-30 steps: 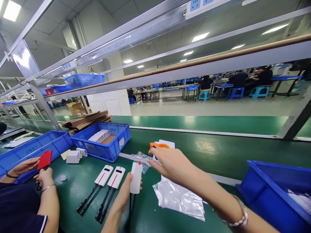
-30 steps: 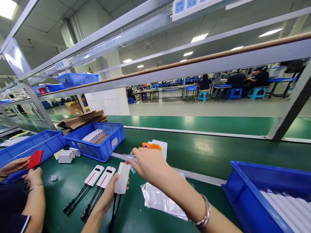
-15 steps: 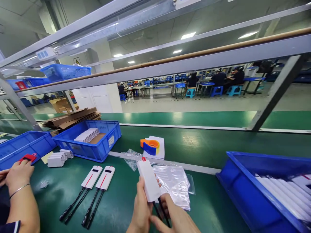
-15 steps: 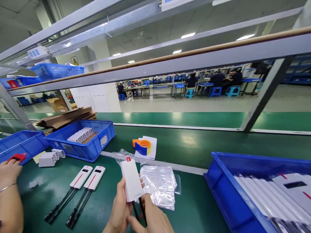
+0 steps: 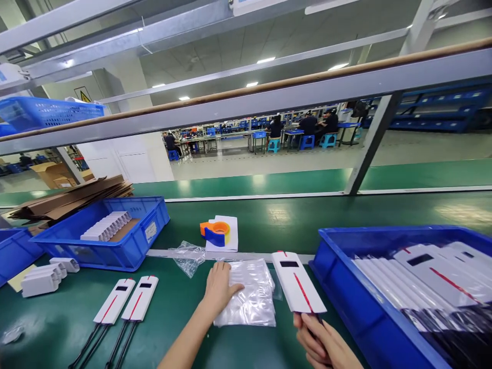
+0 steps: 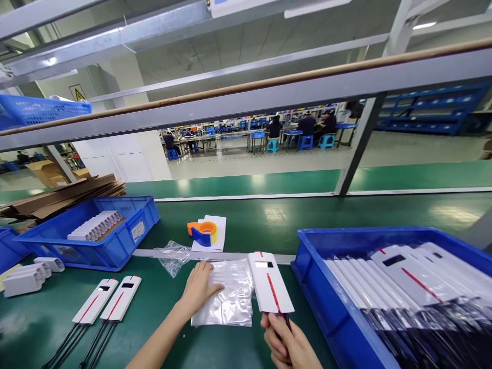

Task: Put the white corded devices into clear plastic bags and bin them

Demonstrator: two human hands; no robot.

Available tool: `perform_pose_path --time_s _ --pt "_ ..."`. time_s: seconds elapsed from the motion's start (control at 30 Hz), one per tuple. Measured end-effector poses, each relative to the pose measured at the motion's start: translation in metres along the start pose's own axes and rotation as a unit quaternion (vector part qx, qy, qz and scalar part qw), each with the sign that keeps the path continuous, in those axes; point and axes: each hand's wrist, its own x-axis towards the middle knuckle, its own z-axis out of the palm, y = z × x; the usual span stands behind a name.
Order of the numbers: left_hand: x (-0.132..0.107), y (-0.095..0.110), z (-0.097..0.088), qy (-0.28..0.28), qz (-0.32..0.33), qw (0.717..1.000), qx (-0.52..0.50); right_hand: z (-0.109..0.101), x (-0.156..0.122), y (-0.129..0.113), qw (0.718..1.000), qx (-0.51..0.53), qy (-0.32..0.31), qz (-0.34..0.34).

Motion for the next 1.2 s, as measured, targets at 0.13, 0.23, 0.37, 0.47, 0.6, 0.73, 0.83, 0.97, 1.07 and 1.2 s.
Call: perform_pose_path --time_s 0.13,0.23,0.37,0.47,0.6,0.73,0.83,0.97,1.07,1.2 --pt "0.019 -0.009 0.003 -0.014 -0.016 1.0 0.014 0.003 -0.003 0.0 1.0 -0.02 0.014 0.015" --pt "0.03 -0.016 -0.001 -0.028 -0.008 1.0 -0.011 0.006 -0.005 -0.003 0.999 -0.019 0.018 0.02" --pt "0.033 -0.02 -0.013 -0.041 0.03 0.997 -0.064 0.004 -0.008 -0.006 0.999 0.015 0.015 0.032" --pt "0.026 -0.02 -0.023 -0.043 0.067 0.993 -0.092 0.001 -0.009 -0.007 0.999 0.038 0.007 0.034" --pt "0.013 -0.018 -0.031 -0.046 0.108 0.987 -0.112 0.005 -0.006 -0.009 0.999 0.04 0.011 0.024" --pt "-0.001 -0.013 -0.035 -0.032 0.122 0.981 -0.15 0.012 0.006 -0.009 0.997 -0.029 0.063 -0.033" --pt "-0.011 -0.007 -0.04 -0.028 0.106 0.973 -0.204 0.015 0.018 -0.01 0.988 -0.09 0.093 -0.083" --pt "-0.023 0.002 -0.05 -0.054 0.055 0.956 -0.283 0.019 0.031 -0.015 0.979 -0.137 0.105 -0.107" --pt "-0.033 0.011 -0.059 -0.086 0.025 0.941 -0.326 0.029 0.036 -0.017 0.978 -0.16 0.087 -0.105" --pt "-0.049 0.023 -0.071 -0.131 0.0 0.929 -0.347 0.048 0.033 -0.017 0.979 -0.186 0.028 -0.085"
